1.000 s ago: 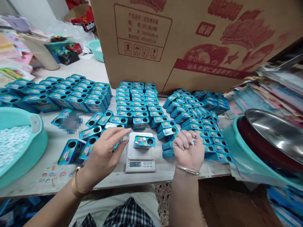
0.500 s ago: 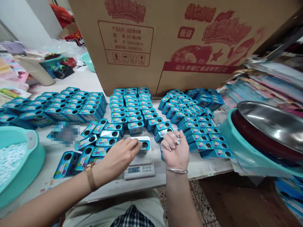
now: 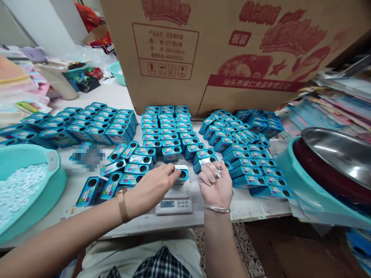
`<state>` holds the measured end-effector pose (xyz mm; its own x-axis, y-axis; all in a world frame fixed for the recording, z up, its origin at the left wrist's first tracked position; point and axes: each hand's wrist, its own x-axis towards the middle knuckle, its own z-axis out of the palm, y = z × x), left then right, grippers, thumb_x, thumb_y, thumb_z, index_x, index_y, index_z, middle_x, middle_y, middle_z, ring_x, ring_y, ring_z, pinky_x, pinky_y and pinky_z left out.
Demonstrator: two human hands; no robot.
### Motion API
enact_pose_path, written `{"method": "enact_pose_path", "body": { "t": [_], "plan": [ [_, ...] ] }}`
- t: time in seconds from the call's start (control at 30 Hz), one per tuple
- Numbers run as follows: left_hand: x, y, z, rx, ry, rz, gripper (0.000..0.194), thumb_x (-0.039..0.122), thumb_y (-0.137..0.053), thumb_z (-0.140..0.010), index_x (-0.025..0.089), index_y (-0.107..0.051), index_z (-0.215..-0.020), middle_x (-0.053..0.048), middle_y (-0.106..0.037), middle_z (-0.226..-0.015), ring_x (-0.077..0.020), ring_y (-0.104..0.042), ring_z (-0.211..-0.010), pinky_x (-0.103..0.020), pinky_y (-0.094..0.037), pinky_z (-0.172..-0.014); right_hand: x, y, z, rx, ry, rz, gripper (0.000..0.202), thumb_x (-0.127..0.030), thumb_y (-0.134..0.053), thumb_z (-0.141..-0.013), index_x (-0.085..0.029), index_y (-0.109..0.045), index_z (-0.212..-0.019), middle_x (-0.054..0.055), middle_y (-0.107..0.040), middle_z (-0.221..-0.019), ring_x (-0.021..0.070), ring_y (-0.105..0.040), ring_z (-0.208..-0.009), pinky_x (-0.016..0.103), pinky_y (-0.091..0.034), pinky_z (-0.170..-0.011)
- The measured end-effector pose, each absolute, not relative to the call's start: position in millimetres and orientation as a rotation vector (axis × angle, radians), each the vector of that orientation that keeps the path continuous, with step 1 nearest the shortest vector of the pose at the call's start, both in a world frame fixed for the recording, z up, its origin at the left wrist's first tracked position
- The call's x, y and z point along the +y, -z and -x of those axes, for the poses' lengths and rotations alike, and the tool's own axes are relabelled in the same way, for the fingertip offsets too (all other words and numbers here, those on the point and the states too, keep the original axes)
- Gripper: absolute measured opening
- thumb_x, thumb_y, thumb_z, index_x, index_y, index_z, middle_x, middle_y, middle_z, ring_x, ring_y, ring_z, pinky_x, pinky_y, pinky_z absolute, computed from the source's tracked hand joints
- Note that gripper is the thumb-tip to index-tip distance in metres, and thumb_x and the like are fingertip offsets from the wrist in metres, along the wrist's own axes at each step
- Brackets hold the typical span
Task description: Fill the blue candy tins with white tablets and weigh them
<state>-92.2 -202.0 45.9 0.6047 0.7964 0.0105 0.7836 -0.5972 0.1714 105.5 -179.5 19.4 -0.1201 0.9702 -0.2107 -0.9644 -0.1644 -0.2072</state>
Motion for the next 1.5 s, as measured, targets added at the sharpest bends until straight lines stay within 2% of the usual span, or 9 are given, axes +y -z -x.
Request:
{"method": "enact_pose_path", "body": {
  "t": [0.23, 0.63, 0.73, 0.87, 1.0, 1.1, 1.17, 1.3, 1.5],
  "plan": [
    [-204.9, -45.5, 91.1, 1.352, -0.117, -2.674, 0.027, 0.0, -0.036, -0.088, 0.015, -0.056, -0.099, -0.009, -0.054, -0.099, -0.021, -0.052, -0.091, -0.03, -0.047, -0.072, -179.6, -19.0, -107.8, -0.072, -1.716, 0.367, 0.02, -0.024, -0.053, -0.089, -0.021, -0.041, -0.074, -0.009, -0.032, -0.057, 0.0061, -0.032, -0.042, 0.018, -0.027, -0.038],
    [-171.0, -54.2, 110.5, 1.2, -0.4, -2.187, 0.014, 0.009, -0.062, -0.076, 0.02, -0.069, -0.082, -0.001, -0.068, -0.085, -0.0158, -0.064, -0.079, -0.026, -0.047, -0.072, -181.9, -22.4, -95.7, -0.114, -1.753, 0.409, 0.019, -0.022, -0.055, -0.088, -0.021, -0.041, -0.074, -0.009, -0.034, -0.057, 0.0057, -0.034, -0.043, 0.016, -0.031, -0.038],
    [-175.0, -66.4, 106.7, 1.215, -0.6, -2.159, 0.015, 0.008, -0.058, -0.081, 0.019, -0.068, -0.084, -0.001, -0.068, -0.086, -0.0144, -0.063, -0.079, -0.025, -0.048, -0.072, -184.7, -25.1, -88.7, -0.05, -1.743, 0.431, 0.021, -0.022, -0.058, -0.085, -0.02, -0.042, -0.073, -0.008, -0.039, -0.06, 0.0054, -0.041, -0.048, 0.016, -0.039, -0.044],
    [-185.9, -88.2, 82.1, 1.121, -0.755, -2.286, 0.015, 0.016, -0.053, -0.089, 0.018, -0.068, -0.091, -0.004, -0.065, -0.092, -0.0155, -0.061, -0.086, -0.027, -0.049, -0.077, -188.1, -28.3, -69.0, 0.003, -1.719, 0.503, 0.017, -0.023, -0.062, -0.082, -0.021, -0.047, -0.076, -0.005, -0.054, -0.071, 0.0085, -0.057, -0.067, 0.022, -0.054, -0.061],
    [-189.4, -109.3, 68.7, 1.033, -0.782, -2.4, 0.016, 0.015, -0.053, -0.09, 0.015, -0.068, -0.096, -0.007, -0.064, -0.102, -0.0187, -0.061, -0.095, -0.03, -0.051, -0.082, -189.3, -34.6, -56.8, -0.007, -1.844, 0.486, 0.01, -0.019, -0.06, -0.083, -0.022, -0.051, -0.08, -0.004, -0.057, -0.075, 0.0096, -0.059, -0.067, 0.022, -0.055, -0.059],
    [-196.9, -123.5, 90.3, 1.122, -1.182, -2.242, 0.017, 0.017, -0.052, -0.092, 0.016, -0.066, -0.101, -0.006, -0.065, -0.104, -0.0162, -0.06, -0.1, -0.029, -0.049, -0.091, -189.7, -41.1, -68.1, 0.046, -1.828, 0.46, 0.013, -0.018, -0.055, -0.086, -0.02, -0.047, -0.076, -0.004, -0.053, -0.072, 0.0082, -0.056, -0.066, 0.022, -0.054, -0.061],
    [-208.2, -126.0, 113.6, 1.297, -1.415, -2.04, 0.015, 0.02, -0.055, -0.091, 0.018, -0.065, -0.102, -0.004, -0.065, -0.102, -0.0149, -0.06, -0.098, -0.027, -0.049, -0.088, -190.2, -43.9, -84.0, 0.096, -1.77, 0.445, 0.015, -0.019, -0.05, -0.089, -0.019, -0.044, -0.075, -0.003, -0.049, -0.071, 0.0069, -0.05, -0.06, 0.02, -0.051, -0.057],
    [-235.5, -101.4, 151.7, 1.581, -1.381, -1.832, 0.02, 0.026, -0.06, -0.088, 0.022, -0.064, -0.106, -0.003, -0.065, -0.105, -0.0165, -0.061, -0.094, -0.027, -0.05, -0.08, -190.5, -44.2, -115.3, 0.097, -1.586, 0.473, 0.023, -0.025, -0.037, -0.095, -0.019, -0.043, -0.074, -0.003, -0.044, -0.07, 0.0064, -0.041, -0.052, 0.019, -0.044, -0.048],
    [-257.2, -50.6, 155.3, 1.692, -1.191, -1.744, 0.041, 0.034, -0.065, -0.084, 0.027, -0.056, -0.123, -0.004, -0.059, -0.123, -0.0207, -0.061, -0.102, -0.033, -0.053, -0.086, -186.7, -41.3, -122.7, 0.091, -1.444, 0.596, 0.031, -0.027, -0.033, -0.097, -0.017, -0.046, -0.071, -0.002, -0.048, -0.07, 0.0083, -0.052, -0.061, 0.023, -0.052, -0.058]
  ]
}}
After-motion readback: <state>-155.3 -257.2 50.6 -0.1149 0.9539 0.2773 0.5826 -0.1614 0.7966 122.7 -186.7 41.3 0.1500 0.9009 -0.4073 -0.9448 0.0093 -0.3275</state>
